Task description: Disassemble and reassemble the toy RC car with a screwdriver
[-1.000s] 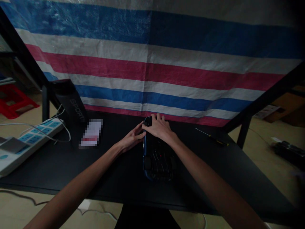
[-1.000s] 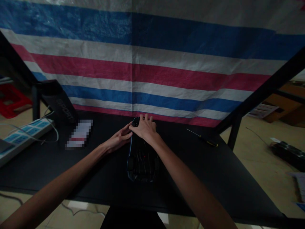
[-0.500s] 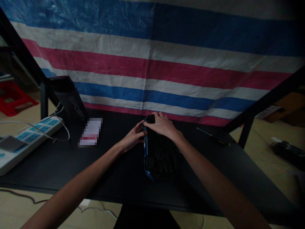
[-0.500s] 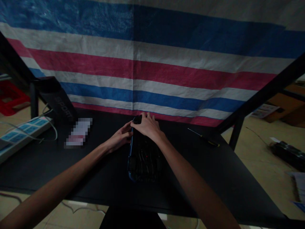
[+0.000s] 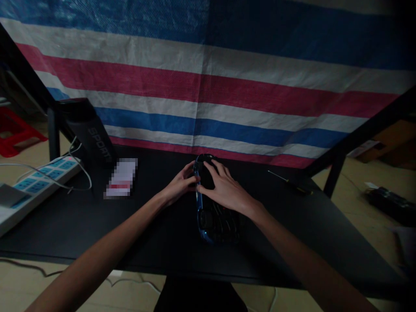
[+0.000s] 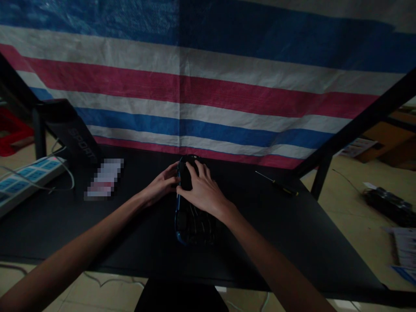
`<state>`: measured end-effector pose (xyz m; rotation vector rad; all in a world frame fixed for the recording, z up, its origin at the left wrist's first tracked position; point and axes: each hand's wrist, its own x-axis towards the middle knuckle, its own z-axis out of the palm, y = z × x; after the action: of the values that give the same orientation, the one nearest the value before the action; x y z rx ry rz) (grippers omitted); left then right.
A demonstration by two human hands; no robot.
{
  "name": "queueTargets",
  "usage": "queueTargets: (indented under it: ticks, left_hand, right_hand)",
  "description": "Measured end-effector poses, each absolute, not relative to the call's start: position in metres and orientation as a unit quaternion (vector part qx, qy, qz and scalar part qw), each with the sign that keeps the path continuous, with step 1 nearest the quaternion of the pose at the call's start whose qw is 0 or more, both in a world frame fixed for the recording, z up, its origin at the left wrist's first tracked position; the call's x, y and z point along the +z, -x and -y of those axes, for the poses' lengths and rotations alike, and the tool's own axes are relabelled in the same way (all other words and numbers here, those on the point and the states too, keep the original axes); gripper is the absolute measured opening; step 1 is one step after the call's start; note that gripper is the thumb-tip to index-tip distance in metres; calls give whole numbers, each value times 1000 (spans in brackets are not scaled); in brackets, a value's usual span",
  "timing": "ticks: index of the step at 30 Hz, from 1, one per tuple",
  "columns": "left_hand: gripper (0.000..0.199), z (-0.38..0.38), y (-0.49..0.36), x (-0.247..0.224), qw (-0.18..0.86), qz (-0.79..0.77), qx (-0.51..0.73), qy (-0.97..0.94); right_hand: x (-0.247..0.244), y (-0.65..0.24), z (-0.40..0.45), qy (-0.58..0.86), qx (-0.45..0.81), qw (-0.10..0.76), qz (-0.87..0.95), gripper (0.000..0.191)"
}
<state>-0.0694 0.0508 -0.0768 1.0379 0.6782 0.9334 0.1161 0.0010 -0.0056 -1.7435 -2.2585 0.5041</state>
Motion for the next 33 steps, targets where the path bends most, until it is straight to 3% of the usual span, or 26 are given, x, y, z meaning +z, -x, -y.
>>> queueTargets:
  ticks: [8,23,33]
  left_hand:
    - [75,-46,64,-73,684,-320,437,-489]
    - [69,-48,69,-70,692,-328,424,-484]
    - [73,-55,73,-73,698,-344,408,-477]
  right_hand:
    - [2,-129,-9,565,189,166,786,83]
    - [40,-204,-6,555,298,315,710,34]
    - [-3,-259,-8,587,460,359,562,43]
